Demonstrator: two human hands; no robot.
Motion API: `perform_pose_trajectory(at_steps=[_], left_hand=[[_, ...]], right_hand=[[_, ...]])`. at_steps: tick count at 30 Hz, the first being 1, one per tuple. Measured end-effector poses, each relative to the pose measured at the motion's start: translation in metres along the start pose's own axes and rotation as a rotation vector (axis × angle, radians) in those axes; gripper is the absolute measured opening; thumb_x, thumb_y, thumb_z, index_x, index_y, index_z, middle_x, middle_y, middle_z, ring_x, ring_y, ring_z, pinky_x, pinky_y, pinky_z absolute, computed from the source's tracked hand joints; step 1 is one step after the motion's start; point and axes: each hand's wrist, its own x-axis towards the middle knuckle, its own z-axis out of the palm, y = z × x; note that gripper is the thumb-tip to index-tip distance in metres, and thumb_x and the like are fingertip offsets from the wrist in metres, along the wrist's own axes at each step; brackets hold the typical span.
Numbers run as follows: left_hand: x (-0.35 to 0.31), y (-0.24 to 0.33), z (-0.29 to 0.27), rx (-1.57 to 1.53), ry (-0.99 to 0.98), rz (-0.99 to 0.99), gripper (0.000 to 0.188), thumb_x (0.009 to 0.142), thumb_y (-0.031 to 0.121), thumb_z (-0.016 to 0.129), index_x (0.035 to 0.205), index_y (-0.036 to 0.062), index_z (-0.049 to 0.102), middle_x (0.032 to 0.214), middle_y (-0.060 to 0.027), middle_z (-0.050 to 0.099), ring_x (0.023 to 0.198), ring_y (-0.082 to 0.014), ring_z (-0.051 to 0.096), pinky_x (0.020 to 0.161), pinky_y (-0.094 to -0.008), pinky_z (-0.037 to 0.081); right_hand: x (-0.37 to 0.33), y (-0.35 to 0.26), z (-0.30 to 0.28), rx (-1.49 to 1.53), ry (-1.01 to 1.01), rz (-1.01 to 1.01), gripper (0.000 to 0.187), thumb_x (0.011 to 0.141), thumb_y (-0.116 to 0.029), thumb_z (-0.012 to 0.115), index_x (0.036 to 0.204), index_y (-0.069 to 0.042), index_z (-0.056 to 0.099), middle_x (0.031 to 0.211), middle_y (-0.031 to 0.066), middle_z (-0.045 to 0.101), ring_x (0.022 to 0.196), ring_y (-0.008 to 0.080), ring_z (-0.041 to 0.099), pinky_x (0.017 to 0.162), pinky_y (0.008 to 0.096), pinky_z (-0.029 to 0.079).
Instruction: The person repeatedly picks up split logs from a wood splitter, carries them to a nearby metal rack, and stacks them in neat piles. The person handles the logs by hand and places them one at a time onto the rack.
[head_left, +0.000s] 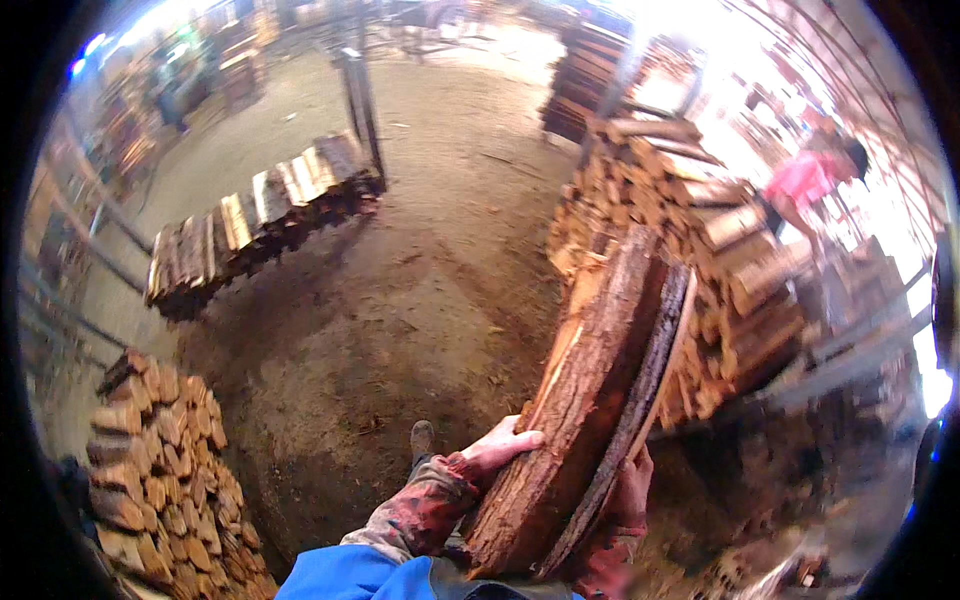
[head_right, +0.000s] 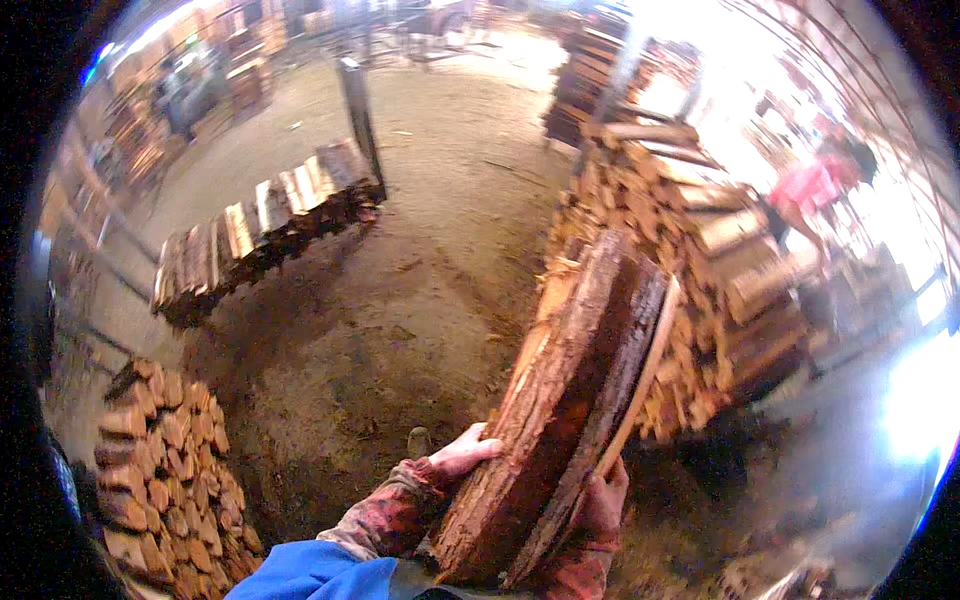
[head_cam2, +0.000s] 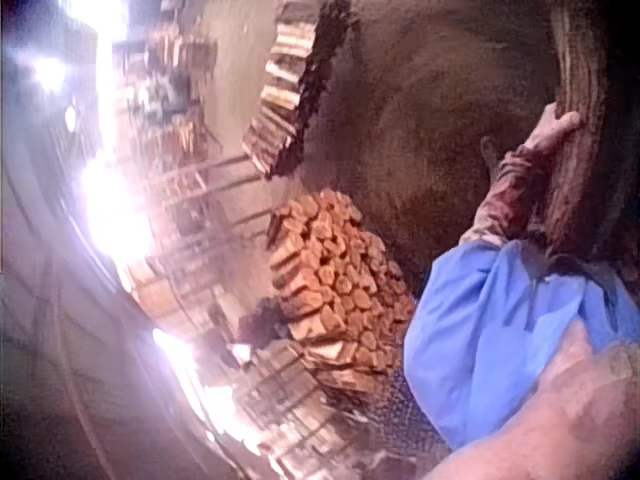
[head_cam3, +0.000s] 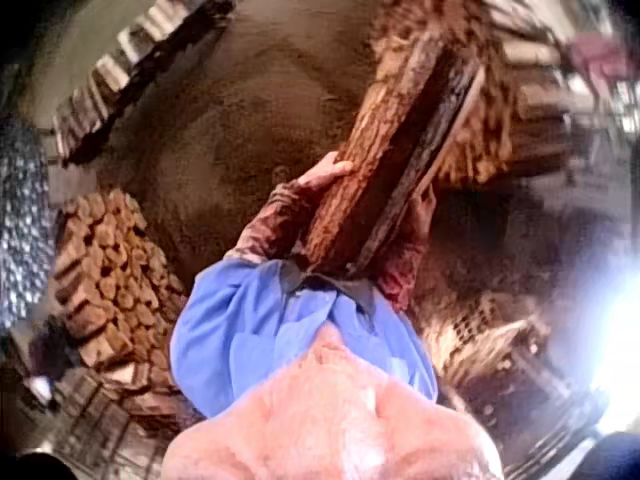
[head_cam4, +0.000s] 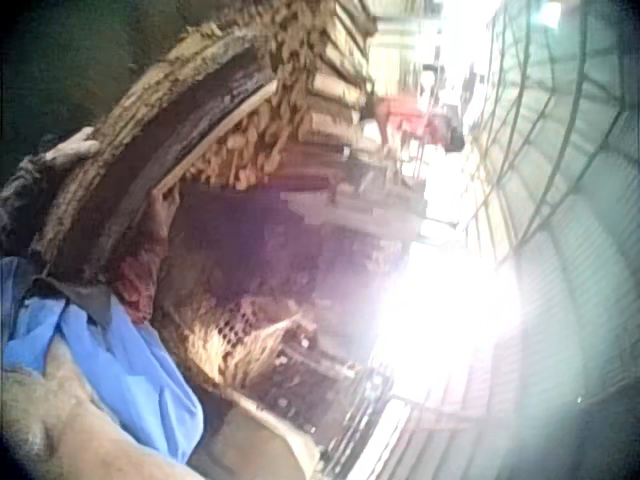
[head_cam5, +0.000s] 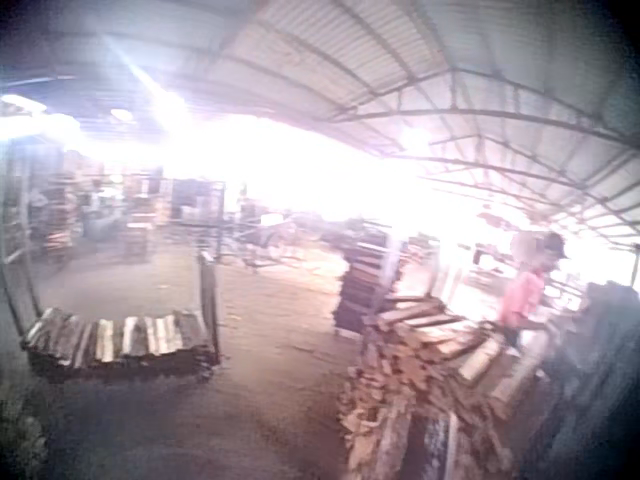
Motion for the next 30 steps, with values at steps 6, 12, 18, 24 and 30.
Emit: perform_pose_trajectory(at_steps=[6, 12, 18, 24, 30], left_hand=[[-0.056, 0.097, -0.064, -0.086, 0.013, -0.053, 0.068, 0.081, 0.042, 0.07, 0.132, 0.0021, 0.049, 0.119, -0.0073, 0.059, 0.103, -0.0161, 0.056, 0.093, -0.0332, 0.044], [-0.048, 0.16, -0.118, -0.112, 0.132, -0.062, 0.072, 0.08, 0.049, 0.068, 0.13, 0.0009, 0.049, 0.12, -0.0077, 0.058, 0.106, -0.0163, 0.054, 0.095, -0.0327, 0.042], [-0.033, 0.18, -0.189, -0.128, 0.22, 0.035, 0.075, 0.08, 0.054, 0.065, 0.131, 0.0019, 0.048, 0.122, -0.0078, 0.058, 0.108, -0.017, 0.053, 0.096, -0.0329, 0.04], [-0.01, 0.197, -0.282, -0.07, 0.348, 0.102, 0.075, 0.081, 0.057, 0.063, 0.13, 0.0024, 0.048, 0.12, -0.0073, 0.058, 0.107, -0.0165, 0.053, 0.094, -0.0331, 0.041], [-0.02, 0.226, -0.365, -0.148, 0.49, 0.217, 0.07, 0.082, 0.052, 0.063, 0.128, 0.0001, 0.05, 0.116, -0.0081, 0.059, 0.102, -0.0163, 0.054, 0.091, -0.0324, 0.043]], right_hand=[[-0.009, -0.043, 0.134, -0.047, -0.071, -0.06, 0.054, 0.082, -0.024, 0.06, 0.126, 0.004, 0.044, 0.103, 0.0044, 0.055, 0.088, 0.0144, 0.054, 0.078, 0.0279, 0.046], [0.058, -0.05, 0.203, -0.049, -0.201, 0.041, 0.074, 0.079, -0.042, 0.071, 0.129, 0.005, 0.043, 0.112, 0.0081, 0.057, 0.098, 0.0182, 0.056, 0.084, 0.0303, 0.046], [0.119, -0.039, 0.284, -0.054, -0.295, 0.055, 0.073, 0.078, -0.045, 0.07, 0.124, 0.006, 0.046, 0.106, 0.0068, 0.058, 0.092, 0.0162, 0.056, 0.081, 0.0291, 0.046], [0.201, -0.013, 0.368, -0.108, -0.401, 0.062, 0.064, 0.079, -0.043, 0.069, 0.118, 0.004, 0.049, 0.097, 0.0029, 0.057, 0.084, 0.0124, 0.054, 0.074, 0.025, 0.045], [0.268, 0.006, 0.47, -0.167, -0.578, 0.197, 0.06, 0.079, -0.037, 0.071, 0.118, 0.003, 0.05, 0.099, 0.0037, 0.059, 0.085, 0.0131, 0.056, 0.077, 0.0262, 0.046]])
